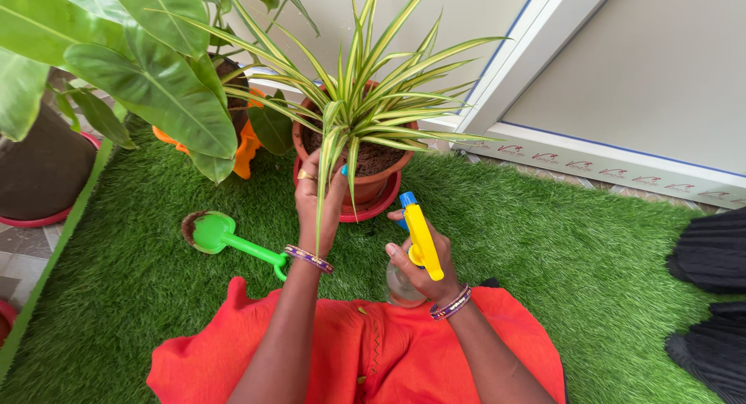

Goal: The person sprays water onto a potted spider plant using a spray bottle, then uses a small green trowel to loosen the soil around the base of the plant.

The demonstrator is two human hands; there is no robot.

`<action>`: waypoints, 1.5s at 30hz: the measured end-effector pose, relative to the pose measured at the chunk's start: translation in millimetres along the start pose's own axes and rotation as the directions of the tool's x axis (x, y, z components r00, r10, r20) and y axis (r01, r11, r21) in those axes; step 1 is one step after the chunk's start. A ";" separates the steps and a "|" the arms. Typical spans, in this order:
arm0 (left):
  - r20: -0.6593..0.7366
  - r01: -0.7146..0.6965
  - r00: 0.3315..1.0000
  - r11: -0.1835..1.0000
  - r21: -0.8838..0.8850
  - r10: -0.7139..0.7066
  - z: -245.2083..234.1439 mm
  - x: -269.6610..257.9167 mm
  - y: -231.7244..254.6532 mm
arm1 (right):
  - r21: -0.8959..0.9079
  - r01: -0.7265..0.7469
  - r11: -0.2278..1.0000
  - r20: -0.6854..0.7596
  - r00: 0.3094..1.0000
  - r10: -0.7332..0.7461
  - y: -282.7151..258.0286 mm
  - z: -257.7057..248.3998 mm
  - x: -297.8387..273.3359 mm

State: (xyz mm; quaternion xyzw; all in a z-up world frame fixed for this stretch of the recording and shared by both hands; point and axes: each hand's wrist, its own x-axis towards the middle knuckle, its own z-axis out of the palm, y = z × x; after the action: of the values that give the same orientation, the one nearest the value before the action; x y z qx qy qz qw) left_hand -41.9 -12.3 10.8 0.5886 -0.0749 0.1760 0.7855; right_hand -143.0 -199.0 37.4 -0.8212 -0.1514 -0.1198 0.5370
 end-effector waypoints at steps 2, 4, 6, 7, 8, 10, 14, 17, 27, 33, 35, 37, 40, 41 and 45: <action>0.011 -0.007 1.000 0.998 0.055 0.006 -0.7 -0.2 -1.4 | -0.015 -0.029 0.999 0.001 1.000 0.029 -0.1 -0.7 0.1; 0.012 -0.008 1.000 0.998 0.065 0.007 -2.1 -1.1 -3.9 | 0.015 -0.033 0.999 0.014 0.999 0.033 -0.3 -0.4 0.1; 0.007 -0.003 1.000 1.000 0.031 0.003 -2.9 -1.7 -6.2 | 0.023 -0.025 0.999 0.015 1.000 0.025 -0.7 -0.4 0.5; 0.004 0.003 1.000 1.000 0.025 -0.003 -3.2 -1.8 -6.8 | 0.016 -0.015 1.000 0.011 1.000 0.015 -1.0 -0.5 1.0; 0.002 0.013 1.000 1.000 0.018 -0.013 -3.3 -2.6 -7.6 | 0.009 -0.007 1.000 0.007 1.000 0.007 -1.2 -0.5 1.0; 0.002 0.049 0.999 0.997 -0.052 -0.049 -3.0 -2.5 -7.4 | 0.015 -0.024 1.000 0.014 1.000 0.024 -1.1 -0.3 1.2; 0.083 0.332 0.937 0.791 -0.514 -0.339 -1.9 2.2 17.9 | -0.006 0.006 1.000 0.008 1.000 -0.006 -1.9 0.8 2.1; 0.281 0.458 0.859 0.399 -0.794 -0.428 -3.3 -3.4 59.7 | 0.015 0.056 0.998 -0.004 0.998 -0.056 -3.1 1.0 2.2; 0.432 0.525 0.831 0.236 -0.818 -0.350 7.5 -8.6 89.5 | 0.007 0.023 1.000 0.110 0.994 -0.024 -15.9 1.3 -3.2; 0.412 0.515 0.831 0.240 -0.823 -0.373 8.1 -3.6 79.9 | 0.024 0.099 0.995 0.135 0.986 -0.101 -25.7 -2.7 -9.8; 0.432 0.531 0.817 0.205 -0.822 -0.383 13.6 -2.4 78.5 | 0.042 0.135 0.990 0.115 0.984 -0.139 -26.5 -4.8 -9.8; 0.439 0.536 0.812 0.191 -0.822 -0.385 15.5 -2.9 78.8 | 0.065 0.118 0.991 0.115 0.986 -0.124 -25.9 -6.1 -8.9; 0.433 0.536 0.813 0.208 -0.818 -0.389 15.3 -3.5 80.3 | 0.058 0.089 0.994 0.110 0.989 -0.095 -25.1 -6.8 -7.9; 0.426 0.534 0.813 0.216 -0.817 -0.397 14.3 -2.5 80.5 | 0.049 0.078 0.996 0.109 0.991 -0.083 -25.0 -6.6 -7.8; 0.435 0.538 0.814 0.218 -0.814 -0.384 14.1 -2.2 78.1 | 0.058 0.080 0.995 0.113 0.990 -0.086 -25.2 -5.9 -7.2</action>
State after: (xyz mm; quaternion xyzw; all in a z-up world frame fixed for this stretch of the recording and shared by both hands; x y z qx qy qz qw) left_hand -71.1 -6.9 84.4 0.0594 -0.0352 -0.1787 0.9815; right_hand -159.3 -195.8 58.4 -0.8051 -0.2194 -0.0902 0.5436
